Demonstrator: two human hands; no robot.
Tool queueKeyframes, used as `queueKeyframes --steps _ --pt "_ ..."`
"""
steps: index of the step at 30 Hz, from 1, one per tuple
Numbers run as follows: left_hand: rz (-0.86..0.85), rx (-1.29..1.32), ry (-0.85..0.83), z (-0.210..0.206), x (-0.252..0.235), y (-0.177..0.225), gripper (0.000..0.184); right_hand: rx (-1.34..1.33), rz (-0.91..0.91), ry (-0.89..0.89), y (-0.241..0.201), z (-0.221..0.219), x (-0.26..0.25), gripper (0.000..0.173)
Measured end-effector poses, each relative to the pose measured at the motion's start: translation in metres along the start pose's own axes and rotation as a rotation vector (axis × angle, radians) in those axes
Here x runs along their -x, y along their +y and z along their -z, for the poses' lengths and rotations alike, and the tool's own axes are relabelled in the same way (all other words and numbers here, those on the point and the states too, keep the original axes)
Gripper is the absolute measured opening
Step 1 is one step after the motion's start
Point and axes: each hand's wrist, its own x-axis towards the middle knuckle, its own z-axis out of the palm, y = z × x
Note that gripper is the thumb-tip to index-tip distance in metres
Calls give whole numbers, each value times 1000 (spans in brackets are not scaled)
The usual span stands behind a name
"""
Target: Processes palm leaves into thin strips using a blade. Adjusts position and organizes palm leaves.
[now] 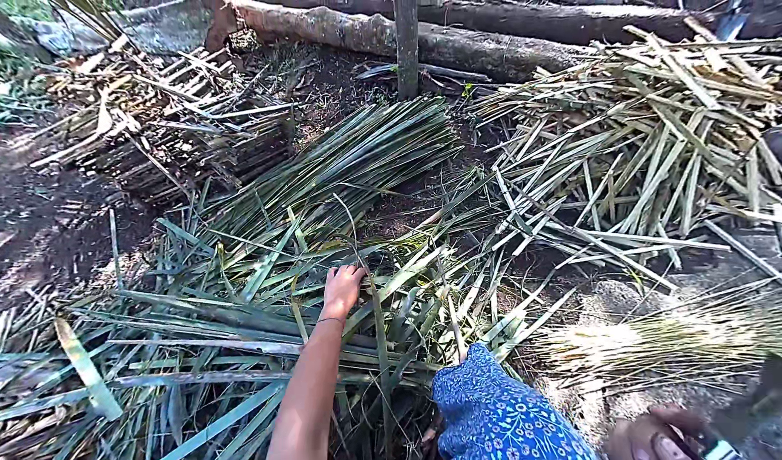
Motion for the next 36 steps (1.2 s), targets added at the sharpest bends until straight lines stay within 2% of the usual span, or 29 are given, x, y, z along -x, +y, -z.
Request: queueKeyframes --steps 2,4,6,9,13,16,21,24,26,29,30,31,34,36 --pt "-67 13 44 12 10 0 36 104 -11 -142 -5 0 -19 25" --pt "-172 41 178 23 23 -4 33 367 6 -294 -14 -12 -45 31" --pt "-255 34 361 35 37 -12 26 681 109 -444 -18 -37 -78 32" --pt "-239 46 592 66 56 -25 21 961 271 -569 -11 -93 -121 32" --pt "-179 30 772 111 85 -42 17 982 484 -682 4 -170 -153 21" --pt "-210 58 868 133 111 -40 13 1079 626 -788 15 -215 -163 30" --pt "-244 158 886 141 143 -33 11 1195 762 -921 29 -252 -155 26" --pt "-194 245 891 134 164 -38 19 1257 585 -934 22 -260 -149 25" --pt "-85 282 792 132 185 -37 25 1252 444 -874 17 -261 -153 27" --pt "178 354 310 155 215 -24 27 1177 289 -798 9 -261 -155 25" --pt "197 427 230 160 221 -20 30 1090 245 -797 6 -260 -153 24" --pt "193 532 219 162 227 -16 31 968 163 -814 3 -261 -150 24" --pt "134 974 348 162 241 7 30 530 -217 -845 -5 -265 -121 21" --pt "87 1225 393 160 247 24 36 342 -407 -863 -5 -267 -99 19"
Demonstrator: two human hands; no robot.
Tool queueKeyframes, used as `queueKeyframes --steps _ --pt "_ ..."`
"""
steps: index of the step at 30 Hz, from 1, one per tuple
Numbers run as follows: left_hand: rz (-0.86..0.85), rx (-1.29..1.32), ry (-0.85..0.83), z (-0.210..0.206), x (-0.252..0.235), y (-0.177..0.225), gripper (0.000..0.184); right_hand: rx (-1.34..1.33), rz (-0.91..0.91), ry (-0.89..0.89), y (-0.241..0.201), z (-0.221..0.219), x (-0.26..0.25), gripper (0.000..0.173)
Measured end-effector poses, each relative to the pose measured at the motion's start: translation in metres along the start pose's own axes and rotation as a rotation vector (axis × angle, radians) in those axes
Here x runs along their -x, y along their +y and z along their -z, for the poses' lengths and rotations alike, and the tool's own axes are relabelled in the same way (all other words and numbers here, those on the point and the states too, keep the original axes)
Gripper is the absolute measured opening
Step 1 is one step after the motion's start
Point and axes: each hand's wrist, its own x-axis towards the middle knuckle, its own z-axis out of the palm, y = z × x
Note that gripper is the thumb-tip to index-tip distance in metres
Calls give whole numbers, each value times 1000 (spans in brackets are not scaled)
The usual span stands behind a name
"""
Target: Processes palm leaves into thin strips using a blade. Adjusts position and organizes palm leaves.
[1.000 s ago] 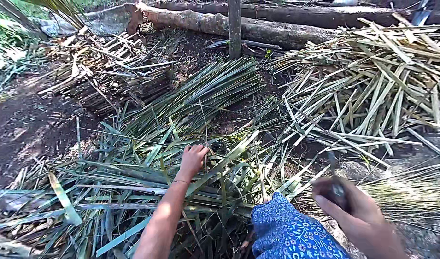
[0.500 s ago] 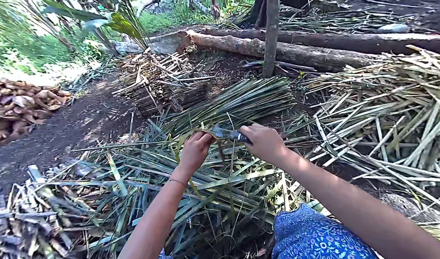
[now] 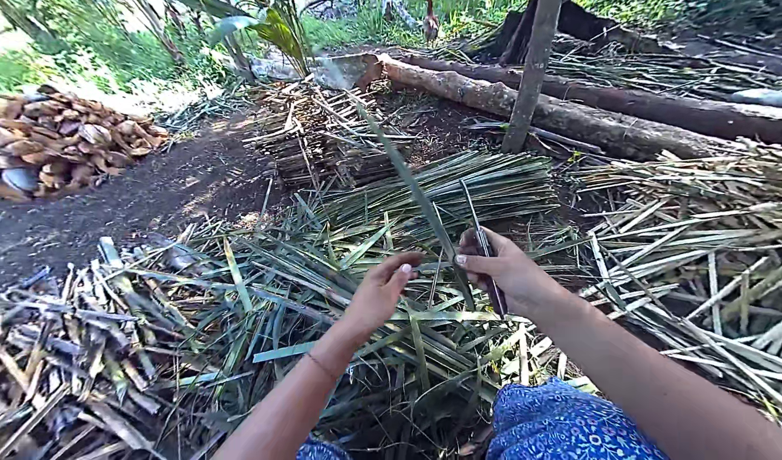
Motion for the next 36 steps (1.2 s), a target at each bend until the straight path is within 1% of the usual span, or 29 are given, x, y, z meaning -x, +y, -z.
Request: queueKeyframes --steps 2,4,6,9,11,13,14,15,16,17,18,20,23,28,31,34,36 --pt "51 204 17 -13 9 4 36 -104 -24 -85 8 -15 8 18" --pt "91 376 18 -21 18 6 34 -152 -4 -155 19 -26 13 18" --pt "113 486 52 -25 25 7 30 -154 37 -161 27 -33 16 18" --pt "116 538 136 -28 30 5 18 -2 129 -110 32 -40 20 17" --pt "100 522 186 -28 32 3 16 40 185 -91 37 -41 19 11" --pt "42 471 229 -26 33 0 17 12 256 -126 43 -36 15 4" --pt "8 456 247 -25 33 -2 18 20 307 -191 45 -31 12 6" --pt "-17 445 259 -23 34 -3 19 57 358 -272 47 -25 9 17" --pt "-33 429 262 -21 35 -4 20 123 396 -338 49 -20 7 34" --pt "-45 417 252 -20 36 -5 22 182 398 -394 49 -18 5 46" --pt "-58 407 236 -19 38 -5 24 233 392 -430 49 -18 5 52" --pt "-78 393 209 -21 41 -5 25 298 389 -476 48 -19 5 50" --pt "-84 433 189 -26 46 -3 27 335 366 -491 46 -19 5 47" --pt "28 680 174 -30 51 8 30 365 372 -515 46 -12 6 51" --pt "7 718 169 -36 53 9 31 352 401 -531 46 -14 8 53" --pt "-12 745 190 -36 53 12 34 345 430 -504 50 -10 8 53" --pt "-14 766 173 -36 54 14 34 353 460 -487 50 -9 7 53"
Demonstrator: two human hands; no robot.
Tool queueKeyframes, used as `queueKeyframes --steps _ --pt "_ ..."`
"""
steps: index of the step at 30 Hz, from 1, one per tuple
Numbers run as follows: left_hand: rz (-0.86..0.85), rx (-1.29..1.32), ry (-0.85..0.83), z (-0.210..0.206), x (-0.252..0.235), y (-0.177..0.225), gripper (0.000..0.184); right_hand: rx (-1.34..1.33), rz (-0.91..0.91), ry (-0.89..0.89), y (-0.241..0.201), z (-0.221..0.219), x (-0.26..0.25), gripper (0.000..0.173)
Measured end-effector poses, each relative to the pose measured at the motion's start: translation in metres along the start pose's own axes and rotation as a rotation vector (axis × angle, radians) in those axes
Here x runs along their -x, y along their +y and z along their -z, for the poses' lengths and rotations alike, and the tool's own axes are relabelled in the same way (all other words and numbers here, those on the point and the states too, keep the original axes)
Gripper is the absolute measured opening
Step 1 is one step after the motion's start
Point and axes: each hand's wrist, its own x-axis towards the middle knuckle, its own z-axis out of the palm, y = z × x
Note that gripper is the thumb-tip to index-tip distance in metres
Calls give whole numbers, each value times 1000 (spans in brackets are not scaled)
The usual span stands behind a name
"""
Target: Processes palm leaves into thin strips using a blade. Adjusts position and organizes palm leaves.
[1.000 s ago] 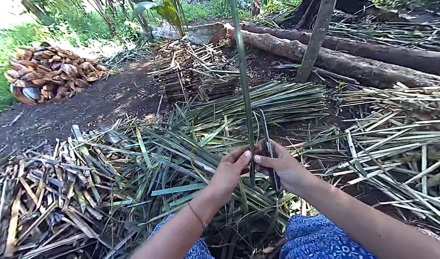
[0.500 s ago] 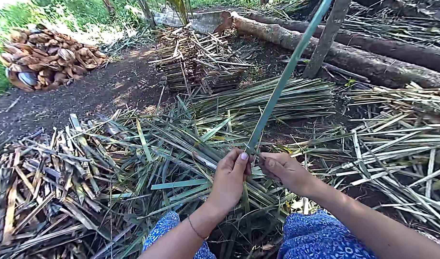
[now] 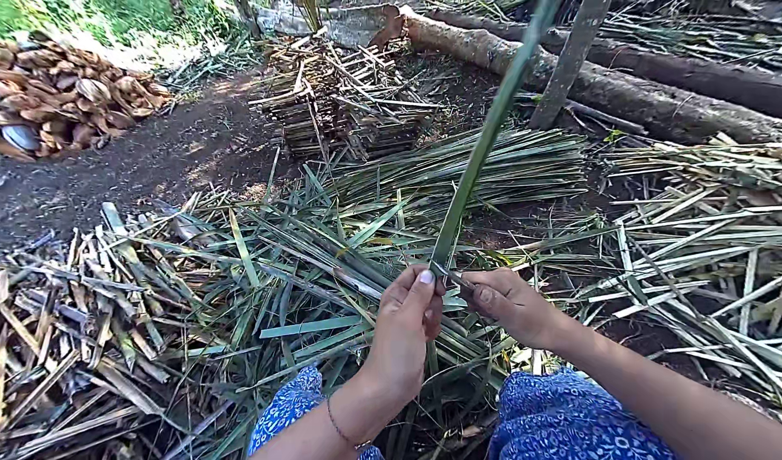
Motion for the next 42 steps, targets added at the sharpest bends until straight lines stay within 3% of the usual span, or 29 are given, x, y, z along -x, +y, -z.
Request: queueKeyframes --steps 11,19,22,29,36,42 --pt "141 17 -136 6 -2 2 36 14 -29 -21 -6 -1 0 53" --pt "299 -67 -203 10 0 -1 46 -694 -220 -326 -23 8 4 42" --pt "303 -54 -216 13 0 0 46 -738 -271 -250 -30 1 4 38" --pt "324 -85 -200 13 -2 1 46 -383 -300 -26 -47 -9 10 40" --pt "359 -58 -314 23 -7 2 51 -277 -316 87 -54 -7 11 44" --pt "370 -143 -405 42 -6 0 22 -316 -303 371 -48 24 9 48"
